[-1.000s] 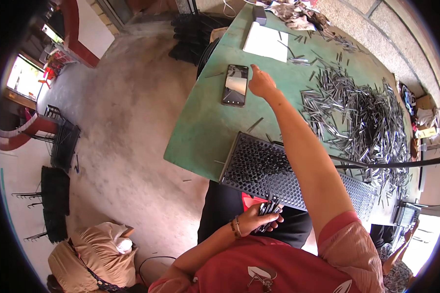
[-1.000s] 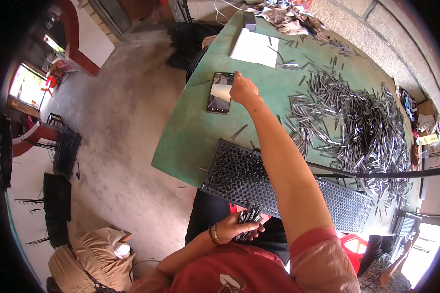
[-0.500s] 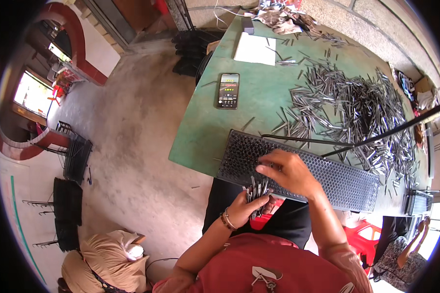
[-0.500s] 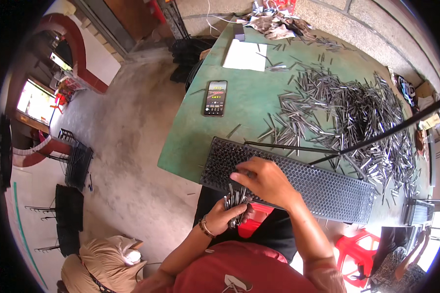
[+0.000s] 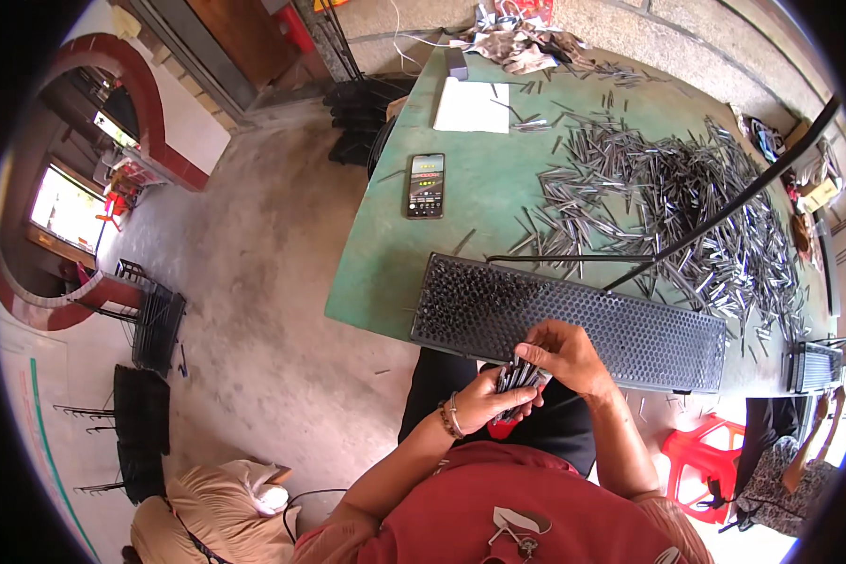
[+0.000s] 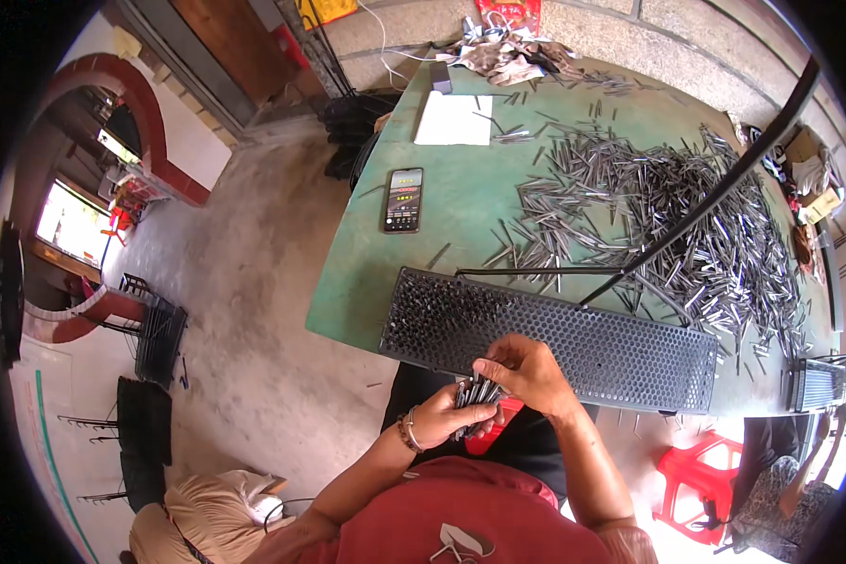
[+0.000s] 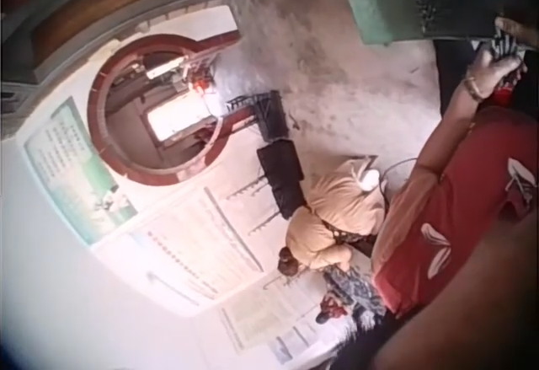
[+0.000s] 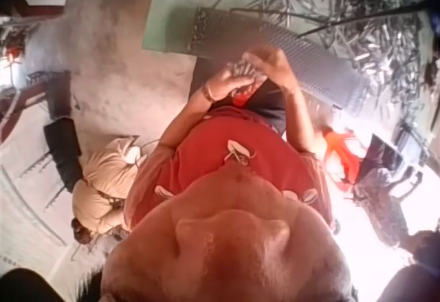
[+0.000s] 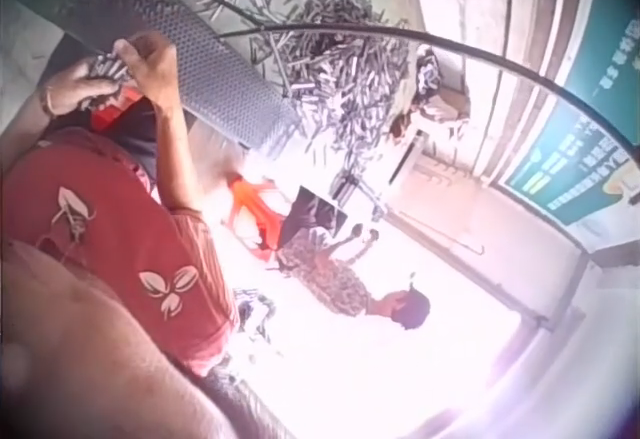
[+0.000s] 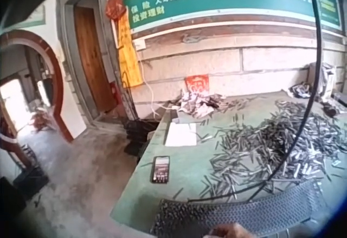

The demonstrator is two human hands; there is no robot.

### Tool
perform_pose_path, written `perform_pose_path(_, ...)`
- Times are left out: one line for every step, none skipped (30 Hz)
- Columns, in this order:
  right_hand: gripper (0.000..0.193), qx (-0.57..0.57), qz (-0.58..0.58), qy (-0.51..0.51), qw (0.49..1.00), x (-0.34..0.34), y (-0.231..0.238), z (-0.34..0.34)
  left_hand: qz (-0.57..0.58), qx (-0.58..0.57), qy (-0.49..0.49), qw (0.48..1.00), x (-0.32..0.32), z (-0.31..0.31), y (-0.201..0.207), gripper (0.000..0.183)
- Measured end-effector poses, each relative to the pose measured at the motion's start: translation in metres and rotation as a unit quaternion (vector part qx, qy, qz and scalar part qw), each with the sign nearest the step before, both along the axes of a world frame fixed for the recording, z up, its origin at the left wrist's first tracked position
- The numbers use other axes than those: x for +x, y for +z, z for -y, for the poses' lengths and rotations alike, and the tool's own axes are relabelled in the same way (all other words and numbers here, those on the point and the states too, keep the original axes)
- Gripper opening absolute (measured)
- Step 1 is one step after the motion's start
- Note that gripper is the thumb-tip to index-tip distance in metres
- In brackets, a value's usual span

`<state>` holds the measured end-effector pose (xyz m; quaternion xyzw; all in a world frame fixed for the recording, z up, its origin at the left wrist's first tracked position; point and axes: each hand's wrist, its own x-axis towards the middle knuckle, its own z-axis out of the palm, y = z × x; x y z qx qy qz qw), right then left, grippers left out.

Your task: Inserting small metal pins into a perforated grid template at a workbench.

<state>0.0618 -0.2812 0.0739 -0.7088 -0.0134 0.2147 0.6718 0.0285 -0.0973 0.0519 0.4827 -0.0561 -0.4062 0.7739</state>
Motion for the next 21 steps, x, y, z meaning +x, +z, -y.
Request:
perform_pose_path(0.027,0.014,0.019,-0.021,1.0,-0.001,-0.002,-0.001,-0.004,0.001,-0.006,1.0,-0.001,0.001,-0.001,0.021)
perform_pose_path(0.027,0.013,0.02,-0.02,1.0,-0.003,-0.001,-0.001,-0.008,0.002,-0.013,1.0,-0.001,0.001,-0.002,0.021)
perform_pose_path(0.025,0.007,0.008,-0.023,1.0,-0.004,0.003,-0.003,-0.007,0.001,-0.012,1.0,-0.003,0.001,-0.004,0.021)
perform_pose_path(0.023,0.001,-0.004,-0.026,1.0,-0.006,0.006,-0.003,-0.013,-0.005,-0.011,1.0,-0.004,0.002,-0.008,0.02)
perform_pose_path(0.023,0.0,-0.003,-0.025,1.0,-0.007,0.006,-0.002,-0.019,-0.012,-0.01,1.0,-0.006,0.002,-0.01,0.019)
perform_pose_path(0.021,-0.014,-0.016,-0.017,1.0,-0.007,0.004,0.001,-0.018,-0.013,-0.009,1.0,-0.006,0.004,-0.012,0.019)
perform_pose_path(0.02,-0.027,-0.029,-0.009,0.999,-0.009,0.001,0.002,-0.024,-0.007,-0.006,1.0,-0.007,0.005,-0.013,0.019)
perform_pose_path(0.02,-0.028,-0.029,-0.009,0.999,-0.01,-0.002,0.002,-0.03,-0.001,-0.004,1.0,-0.007,0.006,-0.015,0.018)
perform_pose_path(0.019,-0.011,-0.011,-0.051,0.999,-0.012,-0.007,0.002,-0.029,-0.001,-0.003,1.0,-0.007,0.008,-0.018,0.018)
perform_pose_path(0.018,0.005,0.007,-0.094,0.996,-0.013,-0.01,0.001,-0.04,-0.021,-0.009,0.999,-0.005,0.009,-0.02,0.019)
perform_pose_path(0.018,0.005,0.007,-0.093,0.996,-0.013,-0.01,0.001,-0.051,-0.042,-0.014,0.998,-0.005,0.009,-0.022,0.02)
perform_pose_path(0.018,0.008,0.026,-0.108,0.994,-0.013,-0.01,0.001,-0.05,-0.042,-0.014,0.998,-0.005,0.009,-0.021,0.02)
perform_pose_path(0.019,0.011,0.045,-0.123,0.991,-0.013,-0.01,0.002,-0.062,-0.037,-0.015,0.997,-0.004,0.01,-0.018,0.022)
perform_pose_path(0.019,0.012,0.045,-0.124,0.991,-0.013,-0.01,0.003,-0.074,-0.032,-0.016,0.997,-0.004,0.01,-0.015,0.023)
perform_pose_path(0.018,0.02,0.033,-0.123,0.992,-0.013,-0.01,0.004,-0.074,-0.032,-0.017,0.997,-0.004,0.011,-0.015,0.023)
perform_pose_path(0.017,0.028,0.022,-0.121,0.992,-0.013,-0.011,0.005,-0.066,-0.027,-0.02,0.997,-0.004,0.011,-0.015,0.026)
perform_pose_path(0.017,0.028,0.023,-0.121,0.992,-0.012,-0.01,0.005,-0.058,-0.022,-0.024,0.998,-0.004,0.011,-0.015,0.029)
perform_pose_path(0.016,0.035,0.024,-0.103,0.994,-0.012,-0.008,0.006,-0.057,-0.021,-0.023,0.998,-0.003,0.011,-0.013,0.029)
perform_pose_path(0.015,0.041,0.025,-0.085,0.995,-0.013,-0.007,0.007,-0.048,-0.021,-0.024,0.998,-0.002,0.011,-0.011,0.028)
perform_pose_path(0.015,0.041,0.026,-0.086,0.995,-0.013,-0.008,0.008,-0.039,-0.02,-0.025,0.999,-0.002,0.012,-0.009,0.026)
perform_pose_path(0.014,0.034,0.017,-0.066,0.997,-0.013,-0.012,0.01,-0.038,-0.02,-0.025,0.999,-0.001,0.012,-0.007,0.026)
